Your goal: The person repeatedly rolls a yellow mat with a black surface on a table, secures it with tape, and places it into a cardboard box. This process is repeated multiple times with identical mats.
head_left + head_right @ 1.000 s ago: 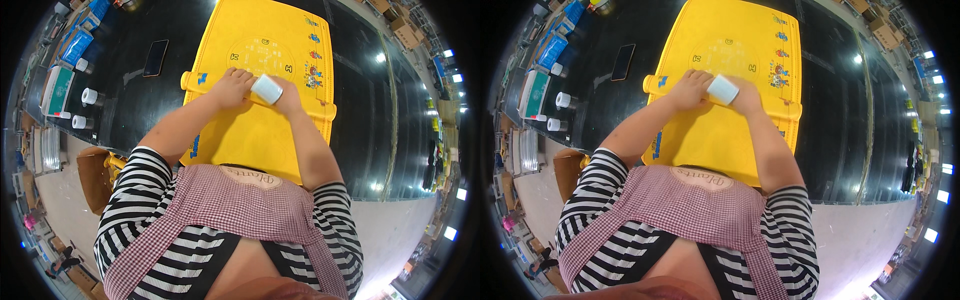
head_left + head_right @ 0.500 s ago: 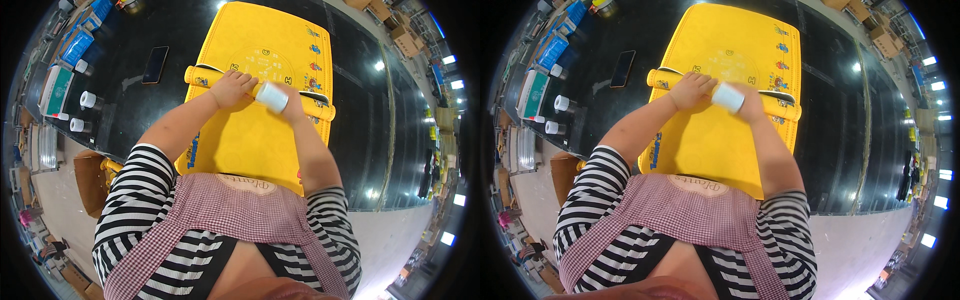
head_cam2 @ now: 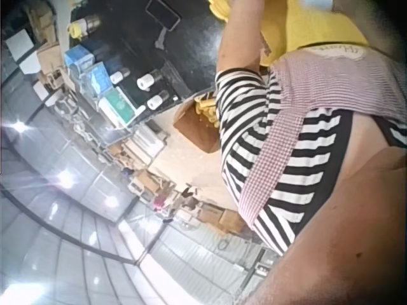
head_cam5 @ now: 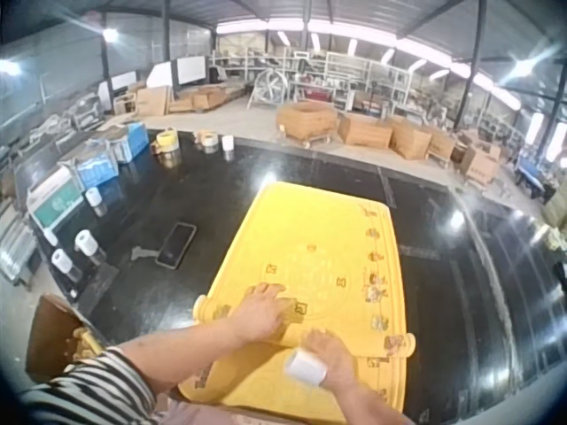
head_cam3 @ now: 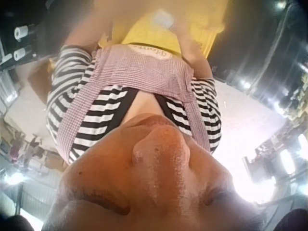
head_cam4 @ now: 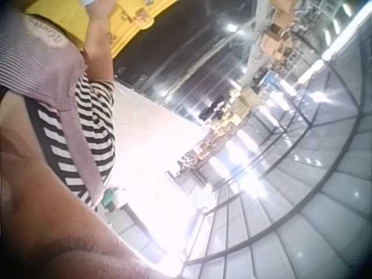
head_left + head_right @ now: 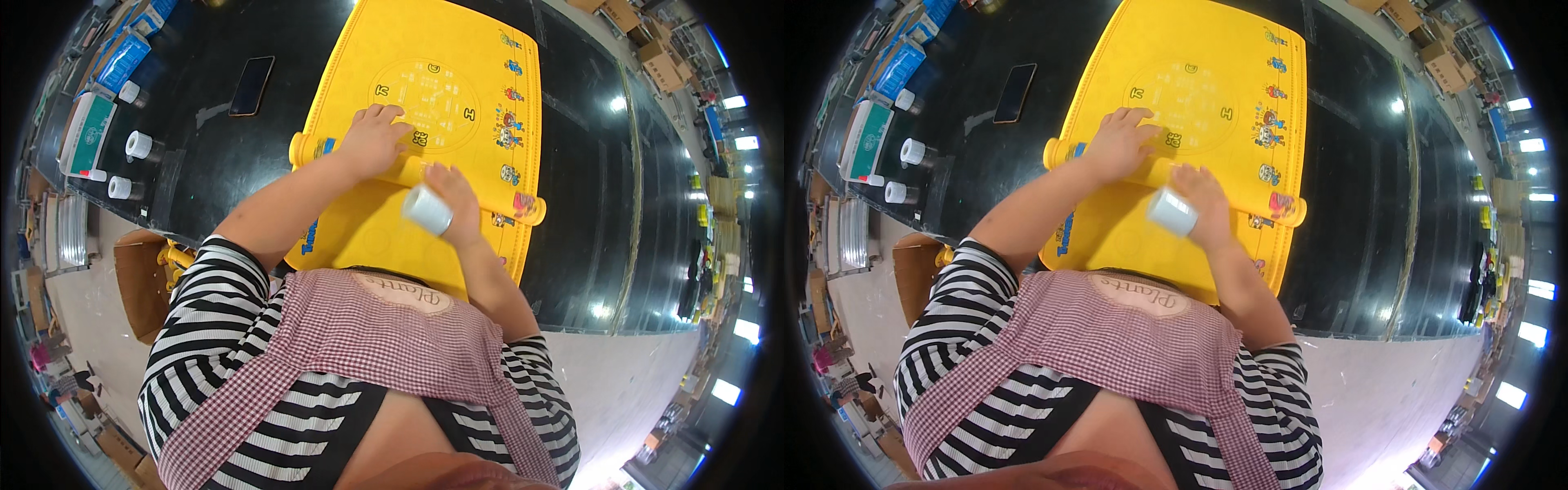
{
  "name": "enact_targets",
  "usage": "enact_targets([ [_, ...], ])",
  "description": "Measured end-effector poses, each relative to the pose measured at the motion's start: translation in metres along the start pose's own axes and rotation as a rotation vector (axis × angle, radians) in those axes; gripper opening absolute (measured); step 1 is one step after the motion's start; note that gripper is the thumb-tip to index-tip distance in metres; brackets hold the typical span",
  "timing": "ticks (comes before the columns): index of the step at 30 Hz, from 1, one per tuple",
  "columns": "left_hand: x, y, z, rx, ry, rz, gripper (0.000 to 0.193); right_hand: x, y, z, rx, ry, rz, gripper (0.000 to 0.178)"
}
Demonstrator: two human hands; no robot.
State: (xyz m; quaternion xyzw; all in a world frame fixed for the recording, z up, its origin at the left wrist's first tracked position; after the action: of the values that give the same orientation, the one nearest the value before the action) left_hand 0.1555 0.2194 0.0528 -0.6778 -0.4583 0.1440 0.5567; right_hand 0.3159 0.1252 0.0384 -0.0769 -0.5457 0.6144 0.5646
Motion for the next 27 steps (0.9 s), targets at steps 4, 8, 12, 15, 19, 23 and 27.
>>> enact_targets([
  [4, -0.027, 0.012, -0.029, -0.121, 0.214, 0.004, 0.042, 0.069, 0.018, -0.094, 0.288, 0.398, 0.074, 0.027],
  [8, -0.006, 0.027, -0.043, 0.167, 0.223, -0.062, 0.054, 0.120, 0.014, -0.163, 0.304, 0.466, -0.033, 0.018],
  [12, 0.064, 0.043, -0.001, 0.203, 0.091, 0.052, 0.068, 0.126, 0.022, -0.184, 0.601, 0.564, -0.088, 0.022],
  [15, 0.110, 0.054, 0.028, 0.198, -0.046, 0.348, 0.069, 0.120, 0.018, -0.141, 0.354, 0.310, -0.060, 0.026],
  [19, 0.126, 0.067, 0.044, 0.169, -0.100, 0.493, 0.067, 0.089, 0.012, -0.082, 0.067, 0.014, -0.046, 0.035],
  [23, 0.128, 0.044, 0.048, -0.129, -0.307, 0.583, 0.064, -0.001, 0.014, -0.036, 0.364, 0.264, 0.393, 0.042],
  [27, 0.047, -0.029, 0.075, -0.403, -0.671, 0.376, 0.064, -0.114, -0.054, -0.068, 0.736, 0.770, 0.035, 0.039],
])
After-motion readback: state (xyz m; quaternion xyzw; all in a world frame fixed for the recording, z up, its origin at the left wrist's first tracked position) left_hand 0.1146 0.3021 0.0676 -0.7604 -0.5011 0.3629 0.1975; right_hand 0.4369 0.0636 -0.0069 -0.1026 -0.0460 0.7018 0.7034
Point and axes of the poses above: each hand's wrist, its own x-axis towards the middle knuckle, its own y-axis out of the palm, z = x × y, the point moved 8 cm from there along x, towards the middle knuckle, and after that the axes turned 3 degrees about -x, right-handed, at the moved point
